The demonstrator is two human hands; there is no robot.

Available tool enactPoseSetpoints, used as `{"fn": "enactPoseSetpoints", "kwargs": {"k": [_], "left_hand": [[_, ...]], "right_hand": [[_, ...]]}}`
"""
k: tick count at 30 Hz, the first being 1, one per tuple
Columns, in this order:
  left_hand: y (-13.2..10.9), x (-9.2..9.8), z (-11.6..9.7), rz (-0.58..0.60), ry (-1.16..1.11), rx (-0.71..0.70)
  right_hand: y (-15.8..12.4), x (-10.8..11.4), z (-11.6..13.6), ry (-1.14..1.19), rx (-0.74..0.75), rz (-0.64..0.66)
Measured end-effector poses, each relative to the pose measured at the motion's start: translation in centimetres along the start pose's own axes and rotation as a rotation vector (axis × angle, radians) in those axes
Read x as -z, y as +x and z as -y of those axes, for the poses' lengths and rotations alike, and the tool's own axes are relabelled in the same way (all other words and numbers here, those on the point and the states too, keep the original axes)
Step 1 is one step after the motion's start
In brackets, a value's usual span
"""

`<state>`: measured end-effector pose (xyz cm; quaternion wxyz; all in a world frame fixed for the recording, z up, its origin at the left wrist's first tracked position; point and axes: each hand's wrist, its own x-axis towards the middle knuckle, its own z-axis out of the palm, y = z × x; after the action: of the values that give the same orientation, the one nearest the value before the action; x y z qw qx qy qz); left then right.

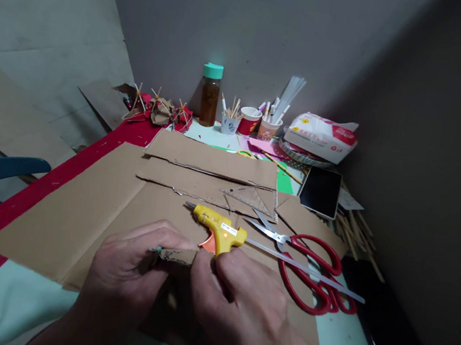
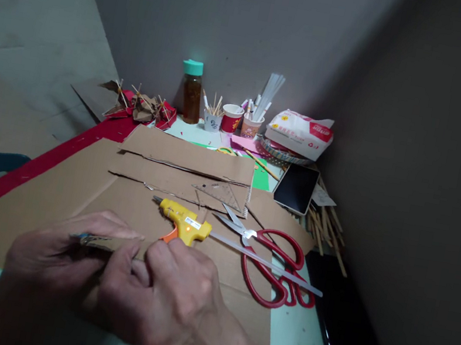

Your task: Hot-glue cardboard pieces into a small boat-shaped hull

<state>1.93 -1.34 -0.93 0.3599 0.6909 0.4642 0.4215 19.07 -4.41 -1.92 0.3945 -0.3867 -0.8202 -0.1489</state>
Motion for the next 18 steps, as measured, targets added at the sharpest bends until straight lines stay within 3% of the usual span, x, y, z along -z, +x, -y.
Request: {"fn": "enactPoseSetpoints", "kwargs": {"k": [4, 11, 18], "left_hand": [[-0.1, 0.0, 0.2, 0.014, -0.019, 0.006], [0.1, 0.4, 0.7, 0.041, -0.018, -0.112], [-0.3, 0.0, 0.5, -0.010, -0.103, -0.034]], "right_hand": [[0.0, 0.0, 0.1, -0.021, -0.018, 0.021], [0.4, 0.7, -0.1, 0.021, 0.034, 0.049], [0.0, -0.4, 0.4, 0.007, -0.005, -0.004]]}}
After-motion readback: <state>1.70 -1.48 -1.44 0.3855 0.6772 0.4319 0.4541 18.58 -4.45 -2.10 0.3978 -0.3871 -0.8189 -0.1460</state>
